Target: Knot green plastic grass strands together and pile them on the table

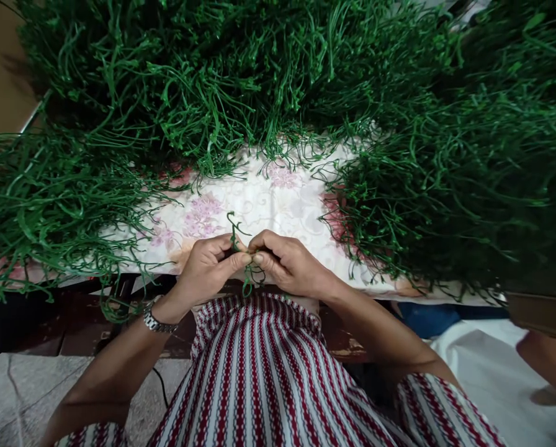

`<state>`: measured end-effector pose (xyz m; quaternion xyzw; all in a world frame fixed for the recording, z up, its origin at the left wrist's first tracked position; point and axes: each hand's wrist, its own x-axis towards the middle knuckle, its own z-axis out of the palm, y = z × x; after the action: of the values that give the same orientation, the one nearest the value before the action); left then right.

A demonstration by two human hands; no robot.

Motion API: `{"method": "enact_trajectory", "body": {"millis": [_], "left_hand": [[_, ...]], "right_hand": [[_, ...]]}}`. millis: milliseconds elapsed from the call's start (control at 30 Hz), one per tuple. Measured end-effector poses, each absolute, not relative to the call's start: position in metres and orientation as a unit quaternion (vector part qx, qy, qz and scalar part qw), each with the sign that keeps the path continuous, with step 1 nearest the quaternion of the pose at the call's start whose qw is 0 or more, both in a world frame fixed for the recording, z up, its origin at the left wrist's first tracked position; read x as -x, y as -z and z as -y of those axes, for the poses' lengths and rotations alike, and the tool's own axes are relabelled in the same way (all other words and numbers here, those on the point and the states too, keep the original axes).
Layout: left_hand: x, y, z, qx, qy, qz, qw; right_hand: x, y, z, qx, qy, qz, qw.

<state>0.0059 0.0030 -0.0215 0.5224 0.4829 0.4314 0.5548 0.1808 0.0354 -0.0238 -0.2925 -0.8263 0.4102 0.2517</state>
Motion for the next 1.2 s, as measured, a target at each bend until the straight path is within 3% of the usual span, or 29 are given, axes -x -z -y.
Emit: {"method": "enact_trajectory", "body": {"millis": [200, 467, 600, 833, 1067, 1200], "left_hand": [[-0.006, 0.027, -0.003, -0.527, -0.4, -0.486, 0.571], [0.004, 0.009, -0.005, -0.712, -0.19, -0.293, 0.609], [0.011, 0.006, -0.003, -0.715, -0.147, -0.235, 0.642], [0.011, 0.015, -0.016, -0.477, -0.357, -0.431, 0.678], [-0.008, 0.023, -0.023, -0.475, -0.433, -0.494, 0.586], [-0.011, 0.028, -0.022, -0.502, -0.456, -0.514, 0.525]], "right_hand": [[-0.185, 0.026, -0.033, 0.283, -0.405, 0.827, 0.268], [-0.193, 0.024, -0.036, 0.074, -0.528, 0.832, 0.152], [-0.199, 0.02, -0.031, 0.009, -0.595, 0.796, 0.114], [-0.211, 0.012, -0.058, 0.265, -0.457, 0.823, 0.21], [-0.191, 0.015, -0.055, 0.317, -0.416, 0.815, 0.248], [-0.186, 0.018, -0.051, 0.317, -0.439, 0.81, 0.225]]}}
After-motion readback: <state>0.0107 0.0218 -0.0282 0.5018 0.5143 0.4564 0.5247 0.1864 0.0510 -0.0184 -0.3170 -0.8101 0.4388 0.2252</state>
